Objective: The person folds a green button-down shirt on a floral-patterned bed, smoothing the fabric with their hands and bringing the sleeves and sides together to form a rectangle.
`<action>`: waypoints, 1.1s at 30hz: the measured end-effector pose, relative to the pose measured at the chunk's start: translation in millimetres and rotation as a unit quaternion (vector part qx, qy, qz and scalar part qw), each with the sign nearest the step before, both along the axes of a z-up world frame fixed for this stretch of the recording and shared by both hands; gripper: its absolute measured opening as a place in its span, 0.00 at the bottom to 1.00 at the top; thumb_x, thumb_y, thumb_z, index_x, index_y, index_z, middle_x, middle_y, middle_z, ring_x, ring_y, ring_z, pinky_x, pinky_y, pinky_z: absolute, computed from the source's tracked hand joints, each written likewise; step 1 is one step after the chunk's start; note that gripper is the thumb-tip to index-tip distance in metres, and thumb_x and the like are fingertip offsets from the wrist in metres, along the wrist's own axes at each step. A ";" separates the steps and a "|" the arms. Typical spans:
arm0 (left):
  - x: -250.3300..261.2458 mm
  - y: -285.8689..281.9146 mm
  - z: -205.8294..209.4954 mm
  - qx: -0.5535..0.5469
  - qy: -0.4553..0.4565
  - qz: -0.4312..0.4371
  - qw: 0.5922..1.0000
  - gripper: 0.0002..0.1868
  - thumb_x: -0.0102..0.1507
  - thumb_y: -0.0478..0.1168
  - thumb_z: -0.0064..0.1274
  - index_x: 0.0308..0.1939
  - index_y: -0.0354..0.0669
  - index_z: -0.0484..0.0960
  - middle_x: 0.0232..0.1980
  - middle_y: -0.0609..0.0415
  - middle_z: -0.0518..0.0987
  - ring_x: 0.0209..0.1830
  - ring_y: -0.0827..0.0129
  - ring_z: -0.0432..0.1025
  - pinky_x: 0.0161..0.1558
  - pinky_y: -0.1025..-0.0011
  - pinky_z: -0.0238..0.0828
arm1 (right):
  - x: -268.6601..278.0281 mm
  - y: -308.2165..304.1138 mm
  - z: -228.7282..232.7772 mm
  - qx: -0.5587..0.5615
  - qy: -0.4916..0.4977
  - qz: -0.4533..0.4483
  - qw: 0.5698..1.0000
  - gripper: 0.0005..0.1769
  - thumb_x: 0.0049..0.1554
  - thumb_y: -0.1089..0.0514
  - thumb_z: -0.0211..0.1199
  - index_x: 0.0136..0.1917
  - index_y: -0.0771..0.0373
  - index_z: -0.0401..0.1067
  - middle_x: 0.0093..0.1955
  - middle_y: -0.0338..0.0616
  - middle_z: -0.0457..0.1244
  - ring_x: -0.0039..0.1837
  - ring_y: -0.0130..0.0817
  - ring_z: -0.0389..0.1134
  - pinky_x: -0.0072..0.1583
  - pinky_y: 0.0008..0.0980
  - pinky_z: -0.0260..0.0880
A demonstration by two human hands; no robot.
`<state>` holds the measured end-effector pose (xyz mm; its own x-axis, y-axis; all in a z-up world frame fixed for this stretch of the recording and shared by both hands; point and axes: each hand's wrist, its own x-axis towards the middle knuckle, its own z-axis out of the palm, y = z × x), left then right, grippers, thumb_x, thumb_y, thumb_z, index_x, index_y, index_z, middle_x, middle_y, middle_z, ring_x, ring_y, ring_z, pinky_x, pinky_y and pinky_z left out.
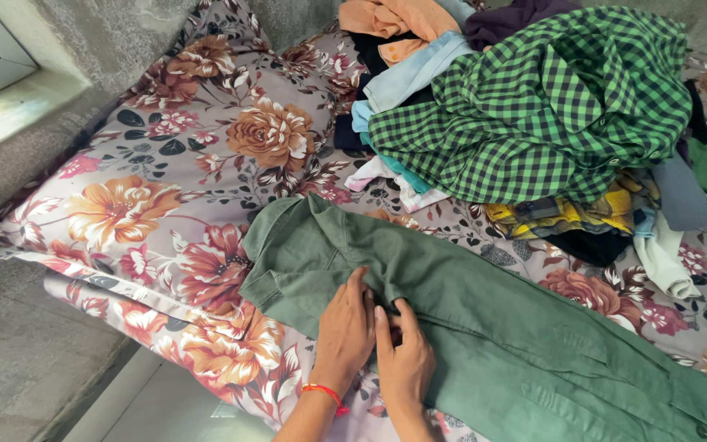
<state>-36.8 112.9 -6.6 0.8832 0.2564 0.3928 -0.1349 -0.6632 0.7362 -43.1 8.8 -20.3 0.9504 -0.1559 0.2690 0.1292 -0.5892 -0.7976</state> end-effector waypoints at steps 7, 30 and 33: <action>3.7 1.4 1.6 -0.182 0.030 0.067 0.980 0.24 0.68 0.39 0.45 0.68 0.41 0.61 0.40 0.46 0.84 0.36 0.56 0.81 0.40 0.61 0.76 | 1.8 -0.6 2.9 -0.011 0.096 0.004 0.995 0.21 0.60 0.40 0.57 0.55 0.54 0.78 0.31 0.37 0.71 0.36 0.40 0.73 0.42 0.40 0.68; 123.8 104.6 10.2 -0.154 0.112 0.100 0.976 0.12 0.67 0.41 0.44 0.52 0.41 0.74 0.27 0.48 0.81 0.21 0.64 0.78 0.29 0.65 0.75 | -1.6 3.3 9.0 0.072 0.025 -0.010 0.997 0.19 0.57 0.47 0.62 0.35 0.64 0.71 0.24 0.42 0.65 0.27 0.39 0.65 0.35 0.38 0.63; 130.4 102.9 5.0 -0.178 0.092 0.106 0.974 0.13 0.68 0.41 0.44 0.53 0.37 0.71 0.31 0.47 0.80 0.23 0.63 0.79 0.26 0.66 0.76 | -2.5 0.4 9.6 0.094 0.031 0.002 0.995 0.21 0.60 0.48 0.61 0.32 0.63 0.72 0.23 0.41 0.64 0.26 0.36 0.64 0.35 0.36 0.61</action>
<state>93.6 215.8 -1.6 0.8430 0.5310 0.0866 0.1324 -0.3608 0.9232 -45.6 9.3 -10.7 0.9649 -0.1940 0.1771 0.0793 -0.4277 -0.9004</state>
